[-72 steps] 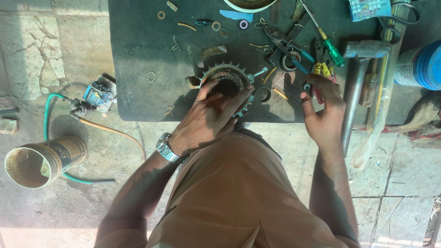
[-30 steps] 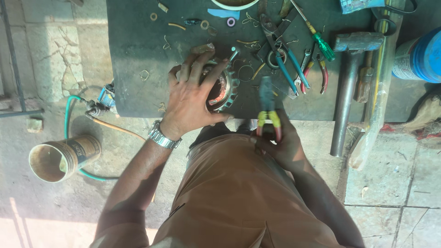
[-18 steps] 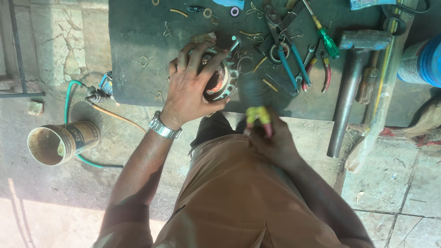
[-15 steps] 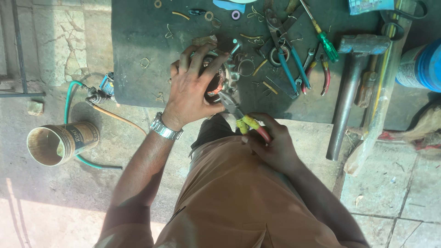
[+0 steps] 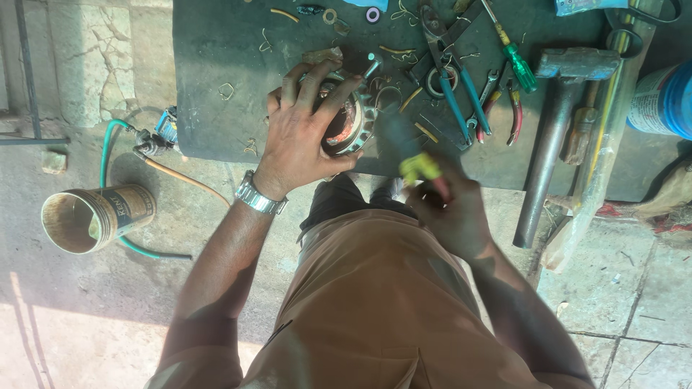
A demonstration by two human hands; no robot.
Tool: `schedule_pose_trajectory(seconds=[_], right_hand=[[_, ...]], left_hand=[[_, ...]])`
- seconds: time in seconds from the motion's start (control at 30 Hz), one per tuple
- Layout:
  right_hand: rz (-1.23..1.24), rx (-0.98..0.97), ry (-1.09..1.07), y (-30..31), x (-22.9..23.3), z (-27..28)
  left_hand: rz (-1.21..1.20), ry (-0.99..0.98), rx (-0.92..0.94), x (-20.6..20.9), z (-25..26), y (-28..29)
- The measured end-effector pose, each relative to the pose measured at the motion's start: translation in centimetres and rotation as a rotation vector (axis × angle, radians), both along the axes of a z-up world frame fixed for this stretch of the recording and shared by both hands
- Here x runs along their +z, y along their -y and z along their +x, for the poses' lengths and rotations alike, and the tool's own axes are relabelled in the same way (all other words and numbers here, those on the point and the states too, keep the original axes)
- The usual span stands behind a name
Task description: The person uses pliers and a hammer to adjust and secure parts of a cylindrical electrical component on a cluttered workbench. They repeatedly reposition the component and apply force with the tools to manipulate internal elements.
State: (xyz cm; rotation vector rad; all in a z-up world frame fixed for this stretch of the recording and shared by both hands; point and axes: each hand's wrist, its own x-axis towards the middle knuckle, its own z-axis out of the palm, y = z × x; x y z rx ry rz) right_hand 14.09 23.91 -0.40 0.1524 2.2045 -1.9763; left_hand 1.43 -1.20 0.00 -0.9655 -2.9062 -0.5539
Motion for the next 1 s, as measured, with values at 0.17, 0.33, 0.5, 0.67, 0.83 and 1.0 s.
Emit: schedule_pose_trajectory(seconds=[0.17, 0.33, 0.5, 0.67, 0.83, 1.0], right_hand=[[-0.046, -0.188, 0.015, -0.1, -0.2, 0.0], [0.136, 0.053, -0.11, 0.7, -0.9, 0.7], [-0.102, -0.295, 0.062, 1.6, -1.4, 1.6], [0.084, -0.025, -0.149, 2.2, -1.8, 0.9], [-0.053, -0.217, 0.113, 2.5, -1.5, 1.6], [-0.026, -0.196, 0.026, 2.6, -1.3, 1.2]], left_hand=[[-0.007, 0.003, 0.0, 0.1, 0.0, -0.1], [0.023, -0.011, -0.013, 0.3, -0.3, -0.2], [0.026, 0.005, -0.008, 0.6, 0.2, 0.0], [0.036, 0.008, -0.012, 1.3, -0.5, -0.4], [0.061, 0.017, -0.029, 0.9, 0.1, 0.5], [0.058, 0.014, -0.019, 0.8, -0.4, 0.2]])
